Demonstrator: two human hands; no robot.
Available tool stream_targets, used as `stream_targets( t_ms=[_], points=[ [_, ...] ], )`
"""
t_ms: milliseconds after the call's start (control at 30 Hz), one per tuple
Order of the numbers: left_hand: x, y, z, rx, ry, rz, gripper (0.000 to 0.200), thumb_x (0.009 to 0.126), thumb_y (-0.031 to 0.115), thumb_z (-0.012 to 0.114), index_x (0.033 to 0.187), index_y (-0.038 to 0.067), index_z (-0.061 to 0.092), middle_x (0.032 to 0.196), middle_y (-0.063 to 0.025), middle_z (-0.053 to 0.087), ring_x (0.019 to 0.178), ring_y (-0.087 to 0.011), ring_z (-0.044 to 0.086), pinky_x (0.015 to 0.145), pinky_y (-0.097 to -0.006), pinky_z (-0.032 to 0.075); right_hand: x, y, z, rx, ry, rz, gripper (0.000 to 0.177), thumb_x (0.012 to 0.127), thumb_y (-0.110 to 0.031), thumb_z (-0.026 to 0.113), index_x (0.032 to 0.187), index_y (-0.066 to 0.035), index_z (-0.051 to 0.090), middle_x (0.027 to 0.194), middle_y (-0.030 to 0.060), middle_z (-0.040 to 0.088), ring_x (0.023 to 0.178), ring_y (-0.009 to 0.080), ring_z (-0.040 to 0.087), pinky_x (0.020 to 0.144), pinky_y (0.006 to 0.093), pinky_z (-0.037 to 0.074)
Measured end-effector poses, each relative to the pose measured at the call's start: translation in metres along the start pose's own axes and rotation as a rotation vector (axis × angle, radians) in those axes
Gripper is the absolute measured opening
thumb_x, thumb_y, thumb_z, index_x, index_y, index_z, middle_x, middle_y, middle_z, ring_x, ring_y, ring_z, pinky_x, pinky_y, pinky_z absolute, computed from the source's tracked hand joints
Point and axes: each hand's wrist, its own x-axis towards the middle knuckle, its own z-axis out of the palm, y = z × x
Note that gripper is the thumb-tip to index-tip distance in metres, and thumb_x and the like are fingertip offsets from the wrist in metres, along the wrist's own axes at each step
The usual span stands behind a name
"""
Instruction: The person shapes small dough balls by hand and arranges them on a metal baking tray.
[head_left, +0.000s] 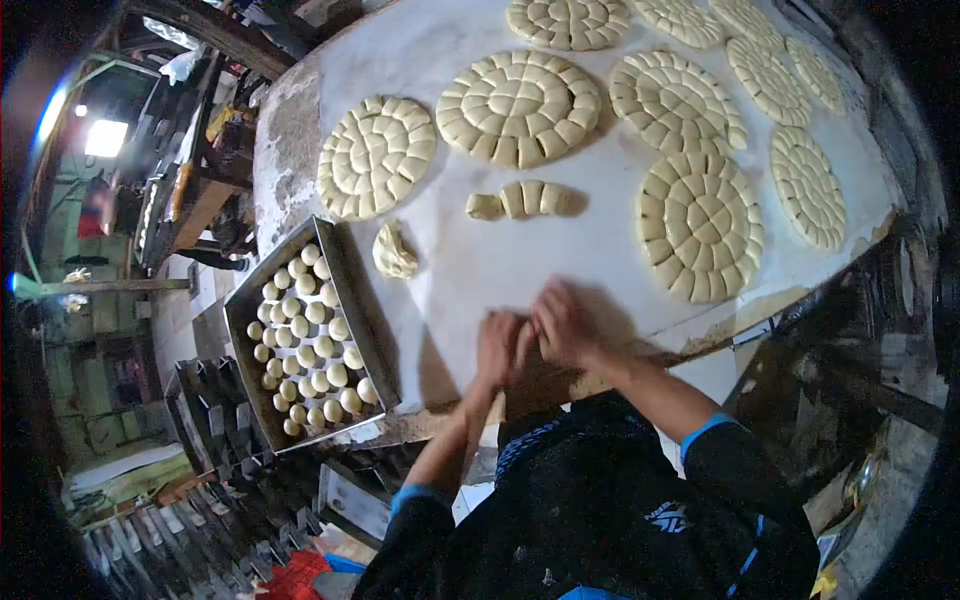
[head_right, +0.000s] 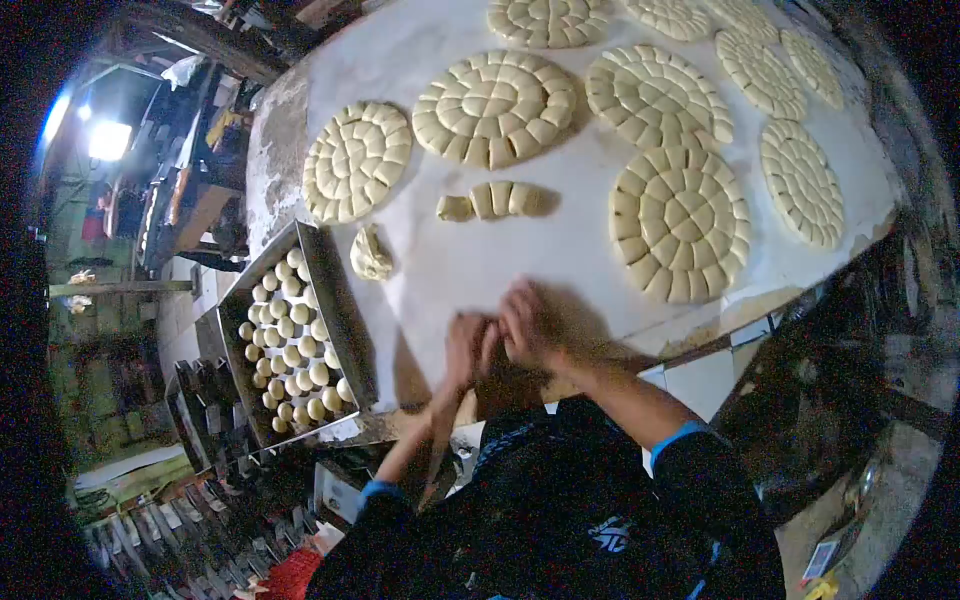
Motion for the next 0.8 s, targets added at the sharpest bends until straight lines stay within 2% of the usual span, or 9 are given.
stream_targets(
  t_ms=[100, 167, 233, 367, 500, 600, 633, 667, 800],
  points=[
    [-0.042, -0.025, -0.053, 0.048, -0.215, 0.245, 0.031, 0.081, 0.015, 0.065, 0.107, 0.0, 0.06, 0.106, -0.0217, 0.06, 0.102, -0.0398, 0.055, 0.094, -0.0514, 0.041, -0.054, 0.008, -0.025, -0.025, -0.18, -0.149, 0.023, 0.067, -0.011, 0.063, 0.087, -0.001, 0.058, 0.086, 0.0185, 0.056, 0.093, 0.0388, 0.055, 0.103, 0.0531, 0.04],
    [-0.064, -0.085, -0.059, -0.795, -0.411, -0.666, 0.031, 0.076, 0.016, 0.071, 0.103, 0.003, 0.062, 0.1, -0.0164, 0.061, 0.102, -0.0375, 0.055, 0.094, -0.0504, 0.04, -0.044, 0.05, -0.053, -0.108, -0.203, -0.243, 0.015, 0.069, -0.014, 0.061, 0.076, -0.001, 0.061, 0.086, 0.016, 0.06, 0.087, 0.0352, 0.057, 0.093, 0.0521, 0.046],
    [0.017, -0.038, -0.1, 0.271, 0.036, -0.093, 0.026, 0.073, 0.019, 0.073, 0.094, 0.006, 0.063, 0.091, -0.0116, 0.062, 0.094, -0.0351, 0.057, 0.089, -0.0473, 0.043, 0.003, 0.063, -0.061, -0.144, -0.093, -0.037, 0.017, 0.072, -0.012, 0.062, 0.083, 0.0, 0.058, 0.083, 0.0168, 0.055, 0.086, 0.0385, 0.055, 0.097, 0.0543, 0.041],
    [0.079, -0.014, -0.042, -0.044, 0.171, -0.357, 0.027, 0.072, 0.017, 0.073, 0.094, 0.007, 0.062, 0.092, -0.0121, 0.062, 0.093, -0.0346, 0.057, 0.087, -0.0448, 0.044, 0.052, 0.035, -0.014, -0.086, 0.018, 0.045, 0.018, 0.076, -0.012, 0.059, 0.086, 0.002, 0.055, 0.083, 0.0192, 0.053, 0.089, 0.0397, 0.054, 0.1, 0.0556, 0.039],
    [-0.02, -0.022, -0.011, 0.355, 0.04, 0.05, 0.029, 0.075, 0.014, 0.071, 0.102, 0.007, 0.064, 0.106, -0.0127, 0.063, 0.099, -0.035, 0.057, 0.087, -0.0449, 0.043, -0.017, 0.018, -0.003, -0.086, -0.14, -0.174, 0.02, 0.075, -0.012, 0.06, 0.089, 0.003, 0.06, 0.086, 0.0189, 0.058, 0.095, 0.0382, 0.056, 0.105, 0.0521, 0.039],
    [-0.04, -0.041, -0.075, 0.101, -0.104, -0.133, 0.02, 0.082, 0.012, 0.068, 0.101, 0.007, 0.064, 0.123, -0.0169, 0.057, 0.104, -0.0392, 0.056, 0.092, -0.0504, 0.042, -0.018, 0.065, -0.048, -0.036, -0.166, -0.09, 0.012, 0.074, -0.007, 0.061, 0.084, -0.001, 0.059, 0.082, 0.0183, 0.056, 0.093, 0.0384, 0.056, 0.101, 0.0523, 0.041],
    [-0.078, -0.116, -0.04, -0.181, 0.02, -0.556, 0.021, 0.081, 0.011, 0.068, 0.101, 0.006, 0.064, 0.114, -0.0177, 0.06, 0.102, -0.038, 0.057, 0.094, -0.0517, 0.041, 0.0, 0.076, -0.055, -0.031, -0.125, 0.018, 0.011, 0.074, -0.003, 0.06, 0.084, -0.002, 0.056, 0.084, 0.0193, 0.054, 0.094, 0.0399, 0.053, 0.096, 0.0533, 0.042],
    [-0.007, -0.061, -0.097, 0.38, 0.137, -0.135, 0.021, 0.079, 0.011, 0.068, 0.099, 0.006, 0.063, 0.107, -0.0191, 0.061, 0.102, -0.0389, 0.056, 0.093, -0.0521, 0.042, 0.025, 0.072, -0.06, -0.093, -0.053, 0.048, 0.009, 0.076, -0.003, 0.059, 0.084, -0.001, 0.054, 0.087, 0.0192, 0.053, 0.094, 0.0409, 0.052, 0.095, 0.054, 0.042],
    [0.08, -0.028, -0.098, 0.189, 0.217, -0.309, 0.012, 0.082, 0.013, 0.064, 0.093, 0.006, 0.062, 0.097, -0.0116, 0.063, 0.095, -0.0334, 0.056, 0.083, -0.0407, 0.046, 0.078, 0.049, -0.011, -0.22, 0.204, 0.264, 0.012, 0.082, -0.004, 0.057, 0.09, 0.0, 0.051, 0.09, 0.0197, 0.05, 0.094, 0.0434, 0.048, 0.091, 0.0556, 0.038]
  ],
)
